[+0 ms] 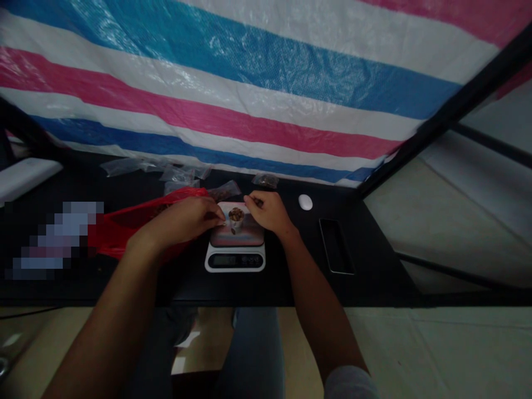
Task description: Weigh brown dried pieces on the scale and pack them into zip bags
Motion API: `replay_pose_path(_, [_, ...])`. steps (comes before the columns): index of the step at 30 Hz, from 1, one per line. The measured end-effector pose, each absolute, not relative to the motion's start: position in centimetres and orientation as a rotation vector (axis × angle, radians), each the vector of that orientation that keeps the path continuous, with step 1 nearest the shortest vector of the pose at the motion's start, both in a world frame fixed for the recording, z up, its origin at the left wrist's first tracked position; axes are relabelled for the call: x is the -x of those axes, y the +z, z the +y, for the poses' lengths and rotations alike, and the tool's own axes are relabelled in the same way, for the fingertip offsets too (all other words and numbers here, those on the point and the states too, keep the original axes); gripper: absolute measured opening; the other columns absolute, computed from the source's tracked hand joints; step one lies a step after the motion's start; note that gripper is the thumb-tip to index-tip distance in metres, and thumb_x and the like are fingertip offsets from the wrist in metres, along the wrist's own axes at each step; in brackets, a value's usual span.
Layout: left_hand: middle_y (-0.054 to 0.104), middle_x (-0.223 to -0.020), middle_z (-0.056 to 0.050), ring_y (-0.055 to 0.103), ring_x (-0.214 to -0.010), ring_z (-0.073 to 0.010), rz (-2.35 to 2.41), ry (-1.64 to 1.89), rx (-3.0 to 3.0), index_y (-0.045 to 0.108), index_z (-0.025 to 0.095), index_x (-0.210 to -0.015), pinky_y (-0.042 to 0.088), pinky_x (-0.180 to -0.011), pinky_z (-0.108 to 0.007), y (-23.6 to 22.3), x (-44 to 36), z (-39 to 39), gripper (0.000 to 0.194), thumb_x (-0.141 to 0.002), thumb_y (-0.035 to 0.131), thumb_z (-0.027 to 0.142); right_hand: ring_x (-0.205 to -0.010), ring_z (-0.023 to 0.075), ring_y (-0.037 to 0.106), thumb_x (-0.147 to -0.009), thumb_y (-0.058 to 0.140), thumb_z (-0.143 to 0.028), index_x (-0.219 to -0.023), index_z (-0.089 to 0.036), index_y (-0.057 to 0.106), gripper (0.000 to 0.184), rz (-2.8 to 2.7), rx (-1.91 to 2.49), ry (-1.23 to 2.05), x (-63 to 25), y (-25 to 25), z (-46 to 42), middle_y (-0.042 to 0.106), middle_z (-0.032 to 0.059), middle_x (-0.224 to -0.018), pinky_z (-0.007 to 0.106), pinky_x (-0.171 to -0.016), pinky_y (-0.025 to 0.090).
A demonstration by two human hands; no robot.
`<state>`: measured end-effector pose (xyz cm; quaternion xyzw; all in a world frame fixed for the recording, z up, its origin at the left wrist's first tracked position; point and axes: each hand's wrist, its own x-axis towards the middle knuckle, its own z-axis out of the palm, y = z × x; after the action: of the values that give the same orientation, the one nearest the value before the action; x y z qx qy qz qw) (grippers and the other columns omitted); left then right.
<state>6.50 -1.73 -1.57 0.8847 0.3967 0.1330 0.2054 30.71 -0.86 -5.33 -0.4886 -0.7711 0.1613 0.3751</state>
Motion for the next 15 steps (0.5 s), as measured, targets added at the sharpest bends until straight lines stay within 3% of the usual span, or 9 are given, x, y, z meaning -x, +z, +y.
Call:
replay_pose_path(8, [0.081, -0.092, -0.007, 0.073, -0.083, -0.0227, 1.112, 0.377, -2.416, 0.082, 0.021, -0.093, 0.052, -0.077, -0.03, -1.1, -6.4, -1.8, 0.023, -0.091, 0.059, 0.018, -0.056, 0.0118, 0.046, -0.097, 0.057, -0.033, -0.069, -0.017, 0.068, 0.034, -1.972, 1.243, 0.419, -30.6, -5.3, -0.9, 0.058, -0.0013, -0.06, 0.028, -0.057, 0.03])
replay_pose_path(15, [0.075, -0.101, -0.009, 0.07, -0.091, -0.0234, 1.142, 0.691, -2.434, 0.078, 0.017, -0.098, 0.052, -0.085, -0.035, 0.3, -7.2, -2.6, 0.024, -0.096, 0.056, 0.025, -0.057, 0.0117, 0.046, -0.096, 0.057, -0.034, -0.068, -0.017, 0.067, 0.034, -1.981, 1.238, 0.431, -30.6, -5.5, -0.9, 0.061, -0.0007, -0.062, 0.028, -0.057, 0.031])
